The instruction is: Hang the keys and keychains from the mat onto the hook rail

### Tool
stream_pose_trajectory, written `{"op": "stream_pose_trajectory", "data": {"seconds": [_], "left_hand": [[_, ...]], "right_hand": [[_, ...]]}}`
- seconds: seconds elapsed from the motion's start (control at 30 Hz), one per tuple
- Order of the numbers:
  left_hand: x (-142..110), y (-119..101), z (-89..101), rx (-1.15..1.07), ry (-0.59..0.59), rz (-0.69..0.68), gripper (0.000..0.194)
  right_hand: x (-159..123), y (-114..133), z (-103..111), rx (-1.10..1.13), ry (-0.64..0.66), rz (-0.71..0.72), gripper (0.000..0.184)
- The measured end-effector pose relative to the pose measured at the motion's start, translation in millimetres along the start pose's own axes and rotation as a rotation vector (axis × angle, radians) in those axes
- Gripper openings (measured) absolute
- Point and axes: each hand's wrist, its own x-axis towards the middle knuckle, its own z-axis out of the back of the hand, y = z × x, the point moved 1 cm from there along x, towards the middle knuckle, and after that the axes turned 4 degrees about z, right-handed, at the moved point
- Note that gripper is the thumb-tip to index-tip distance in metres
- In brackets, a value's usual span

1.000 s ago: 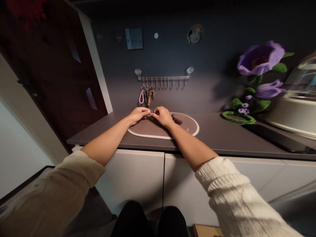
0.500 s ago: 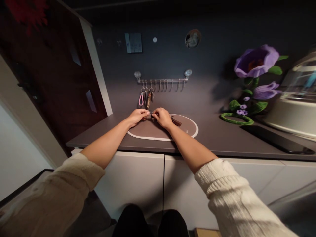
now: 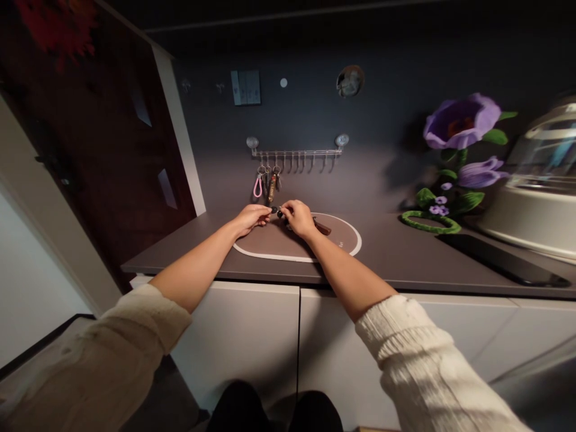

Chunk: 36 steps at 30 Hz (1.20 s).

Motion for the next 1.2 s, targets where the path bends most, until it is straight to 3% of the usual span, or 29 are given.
{"op": "stream_pose_trajectory", "data": {"seconds": [0.4,0.67,0.87,1.2], "left_hand": [[-1.1,3.6,-4.1,0.087,0.104,-0.003,0.015],[3.3,10.6,-5.0,0.37,-0.004,-0.135,0.019],[3.6,15.1,-8.6,0.441,-0.039,-0.227,0.013],[5.8,20.3,-11.1,0.596,-0.07,-0.232,0.015]], "right_hand": [[2.2,-4.1,0.0,0.082,-0.055,0.003,0.013],[1.7,-5.4,4.3,0.085,-0.01,-0.014,0.015],[4.8,-7.1,3.6,0.059,-0.017,-0.027,0.016],[60.8,-6.8,21.7,0.031,-0.108,-0.108,0.014]]}}
